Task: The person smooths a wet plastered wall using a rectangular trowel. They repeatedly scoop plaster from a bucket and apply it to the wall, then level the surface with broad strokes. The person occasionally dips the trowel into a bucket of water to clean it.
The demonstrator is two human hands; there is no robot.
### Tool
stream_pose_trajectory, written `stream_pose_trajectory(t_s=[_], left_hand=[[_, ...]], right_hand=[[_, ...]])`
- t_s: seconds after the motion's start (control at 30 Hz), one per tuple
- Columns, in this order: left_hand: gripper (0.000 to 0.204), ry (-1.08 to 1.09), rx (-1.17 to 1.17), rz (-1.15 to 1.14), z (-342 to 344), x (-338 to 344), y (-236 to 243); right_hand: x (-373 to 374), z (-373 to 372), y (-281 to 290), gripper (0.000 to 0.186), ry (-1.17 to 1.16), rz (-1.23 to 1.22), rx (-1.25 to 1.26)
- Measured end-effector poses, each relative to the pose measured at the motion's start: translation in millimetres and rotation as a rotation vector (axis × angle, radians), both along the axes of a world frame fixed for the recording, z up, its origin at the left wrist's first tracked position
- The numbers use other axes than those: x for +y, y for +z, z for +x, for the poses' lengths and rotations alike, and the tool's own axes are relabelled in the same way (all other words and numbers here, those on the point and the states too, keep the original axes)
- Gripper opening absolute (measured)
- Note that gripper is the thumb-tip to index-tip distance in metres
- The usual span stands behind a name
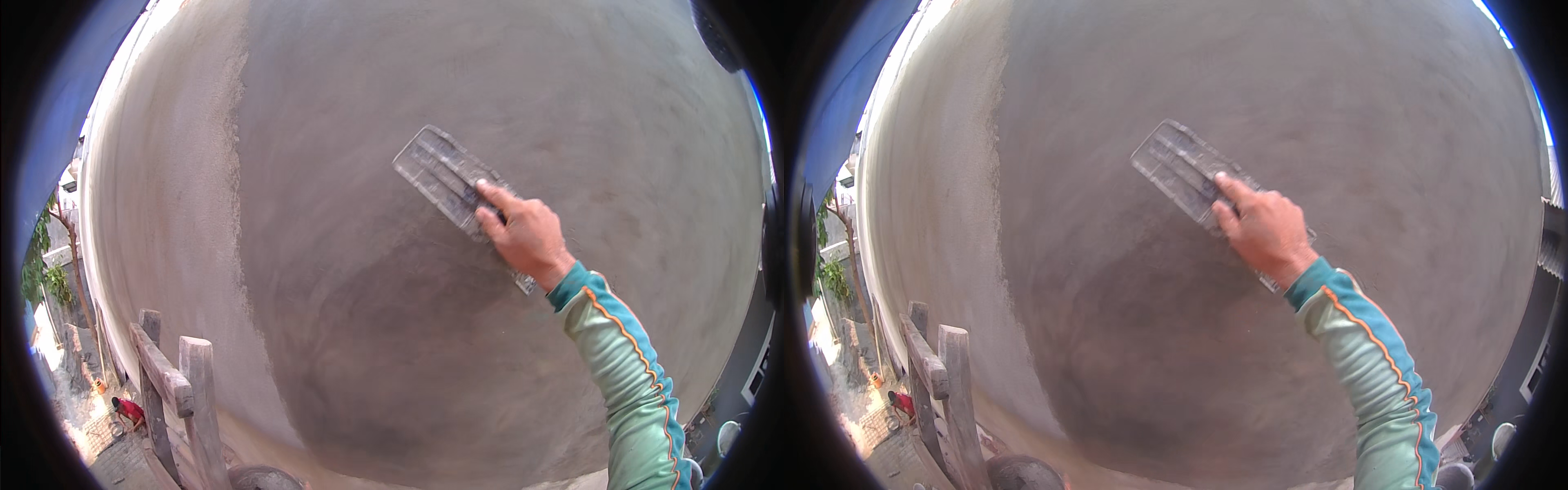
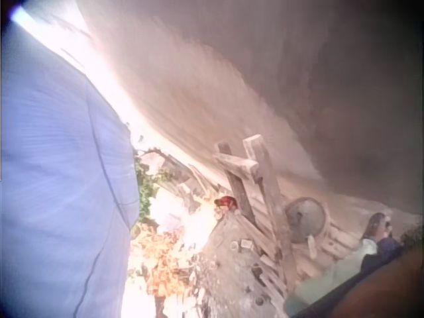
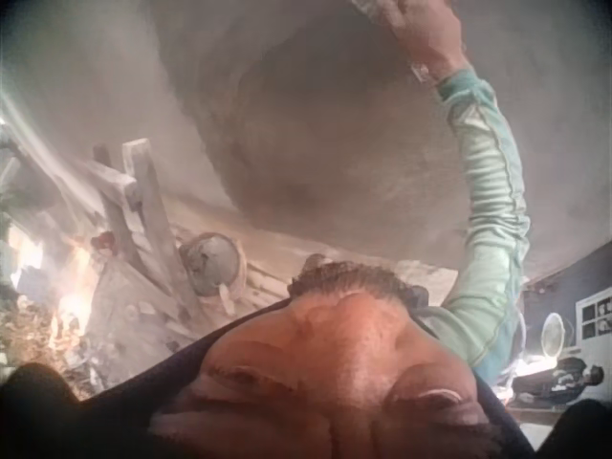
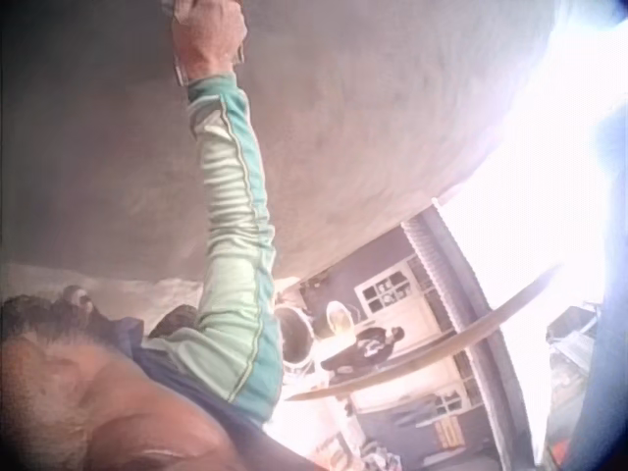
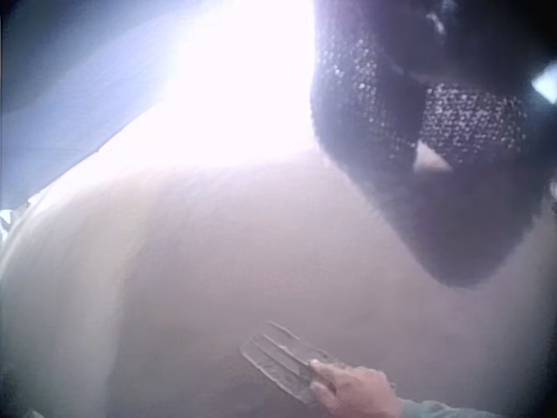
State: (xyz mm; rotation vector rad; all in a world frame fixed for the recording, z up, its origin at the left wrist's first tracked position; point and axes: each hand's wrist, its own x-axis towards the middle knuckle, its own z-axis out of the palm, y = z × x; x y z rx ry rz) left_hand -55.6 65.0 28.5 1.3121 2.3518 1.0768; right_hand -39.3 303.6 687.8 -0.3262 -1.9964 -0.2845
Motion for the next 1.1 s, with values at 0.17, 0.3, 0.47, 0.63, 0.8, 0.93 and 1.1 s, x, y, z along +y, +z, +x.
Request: stream_pose_trajectory(t_s=[0.17, 0.3, 0.47, 0.63, 0.8, 0.93, 1.1], left_hand=[[0.030, -0.094, 0.024, -0.046, -6.3, 12.9, 1.0], [0.032, 0.090, -0.170, 0.054, 10.2, 11.3, -8.2], [0.048, 0.100, -0.221, -0.036, 11.8, 14.7, -42.9], [0.050, 0.040, -0.276, -0.071, 9.1, 14.4, -56.9], [0.049, 0.047, -0.319, 0.010, 9.5, 12.2, -57.6], [0.043, 0.123, -0.313, 0.070, 6.3, 3.3, -65.8], [0.048, 0.048, -0.292, -0.023, 8.8, 28.4, -74.8]], right_hand=[[89.1, 113.1, 183.6, 0.047, 0.209, -0.302, 0.382], [53.3, 50.9, 169.1, 0.043, 0.297, -0.327, 0.176], [-29.9, -93.8, 29.3, 0.044, 0.288, 0.013, -0.227], [-93.3, -169.6, -162.3, 0.028, 0.093, 0.146, -0.582], [-93.9, -165.0, -289.2, 0.036, 0.138, 0.134, -0.976], [-82.1, -88.5, -275.9, 0.039, 0.195, 0.005, -0.706], [-39.8, -17.2, -160.6, 0.051, 0.174, 0.086, -0.126]])
